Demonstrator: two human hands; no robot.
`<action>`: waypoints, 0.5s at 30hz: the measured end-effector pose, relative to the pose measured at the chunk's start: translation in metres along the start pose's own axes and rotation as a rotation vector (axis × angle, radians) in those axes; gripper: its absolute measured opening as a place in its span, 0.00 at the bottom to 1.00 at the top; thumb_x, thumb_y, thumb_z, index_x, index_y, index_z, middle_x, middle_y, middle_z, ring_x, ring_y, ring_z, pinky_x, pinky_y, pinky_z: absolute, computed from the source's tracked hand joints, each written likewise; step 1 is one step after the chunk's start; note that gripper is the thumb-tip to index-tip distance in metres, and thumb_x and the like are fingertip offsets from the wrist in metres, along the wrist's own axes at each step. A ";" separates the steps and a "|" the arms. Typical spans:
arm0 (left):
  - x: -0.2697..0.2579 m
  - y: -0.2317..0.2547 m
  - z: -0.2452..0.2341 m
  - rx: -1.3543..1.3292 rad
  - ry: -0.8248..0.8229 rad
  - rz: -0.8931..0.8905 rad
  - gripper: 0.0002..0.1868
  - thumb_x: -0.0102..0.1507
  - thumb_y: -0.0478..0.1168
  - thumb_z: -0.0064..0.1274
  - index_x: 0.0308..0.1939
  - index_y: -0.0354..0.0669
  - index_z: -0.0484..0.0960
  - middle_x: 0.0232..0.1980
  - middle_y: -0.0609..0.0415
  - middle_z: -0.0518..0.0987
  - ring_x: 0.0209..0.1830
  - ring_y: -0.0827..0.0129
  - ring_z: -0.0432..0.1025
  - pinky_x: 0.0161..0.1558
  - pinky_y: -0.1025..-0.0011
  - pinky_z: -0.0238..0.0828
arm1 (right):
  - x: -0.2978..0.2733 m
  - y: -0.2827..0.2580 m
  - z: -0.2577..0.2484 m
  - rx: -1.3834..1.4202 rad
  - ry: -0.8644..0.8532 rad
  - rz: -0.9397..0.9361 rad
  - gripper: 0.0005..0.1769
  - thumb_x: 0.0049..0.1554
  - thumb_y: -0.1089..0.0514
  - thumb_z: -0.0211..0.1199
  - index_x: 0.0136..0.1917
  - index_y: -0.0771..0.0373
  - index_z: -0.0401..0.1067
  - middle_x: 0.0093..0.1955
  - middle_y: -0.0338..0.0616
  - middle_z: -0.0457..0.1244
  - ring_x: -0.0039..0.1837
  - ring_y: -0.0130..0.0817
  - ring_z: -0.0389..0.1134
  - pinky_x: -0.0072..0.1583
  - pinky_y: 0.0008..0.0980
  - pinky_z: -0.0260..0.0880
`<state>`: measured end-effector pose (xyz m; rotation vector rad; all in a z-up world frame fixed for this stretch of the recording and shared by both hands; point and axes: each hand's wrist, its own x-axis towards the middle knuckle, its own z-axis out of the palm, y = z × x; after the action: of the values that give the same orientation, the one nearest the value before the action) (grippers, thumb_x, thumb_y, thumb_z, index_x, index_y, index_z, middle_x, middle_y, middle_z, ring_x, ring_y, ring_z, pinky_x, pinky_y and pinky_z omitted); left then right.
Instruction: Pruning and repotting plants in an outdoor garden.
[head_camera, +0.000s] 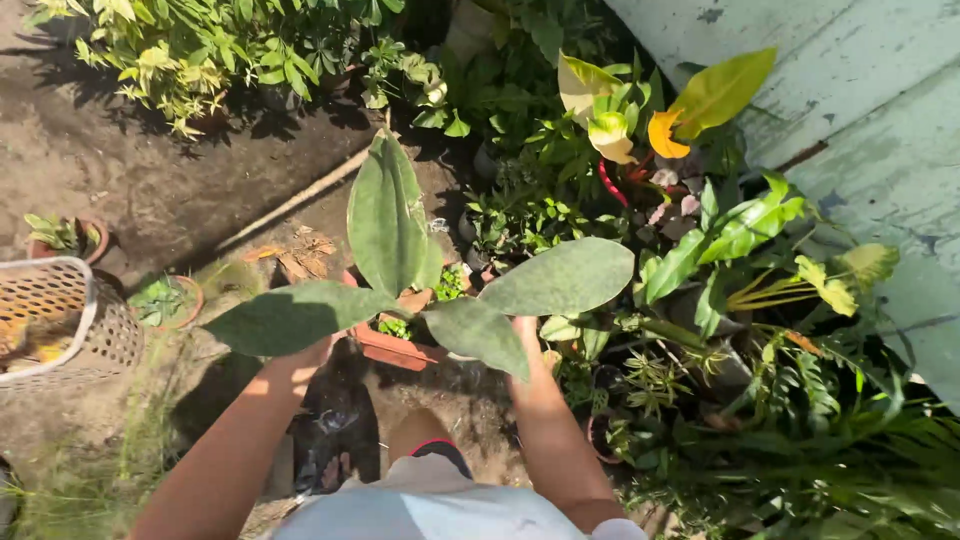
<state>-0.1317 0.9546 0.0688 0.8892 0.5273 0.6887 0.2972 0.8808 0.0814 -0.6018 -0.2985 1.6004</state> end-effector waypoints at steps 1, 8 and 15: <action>0.018 0.021 -0.024 0.033 0.016 0.004 0.16 0.71 0.49 0.45 0.47 0.38 0.76 0.44 0.52 0.77 0.41 0.69 0.72 0.45 0.69 0.68 | 0.032 0.005 0.005 0.019 -0.012 -0.008 0.29 0.67 0.42 0.50 0.64 0.72 0.68 0.55 0.58 0.66 0.54 0.51 0.70 0.59 0.51 0.73; 0.247 0.087 -0.059 0.078 0.129 0.112 0.18 0.72 0.51 0.45 0.41 0.39 0.78 0.38 0.51 0.78 0.35 0.69 0.72 0.41 0.69 0.67 | 0.231 -0.093 -0.019 -0.038 -0.049 0.000 0.30 0.66 0.42 0.50 0.65 0.72 0.66 0.55 0.59 0.67 0.55 0.52 0.71 0.59 0.51 0.73; 0.431 0.136 -0.107 0.089 0.278 0.157 0.22 0.73 0.53 0.45 0.36 0.40 0.79 0.32 0.51 0.78 0.30 0.69 0.71 0.36 0.70 0.67 | 0.421 -0.195 -0.013 -0.077 -0.031 0.052 0.31 0.66 0.42 0.50 0.66 0.73 0.65 0.56 0.60 0.67 0.55 0.52 0.71 0.60 0.51 0.74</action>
<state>0.0414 1.3852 0.0681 0.9300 0.7458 0.9453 0.4575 1.3164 0.0882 -0.6489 -0.3711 1.6556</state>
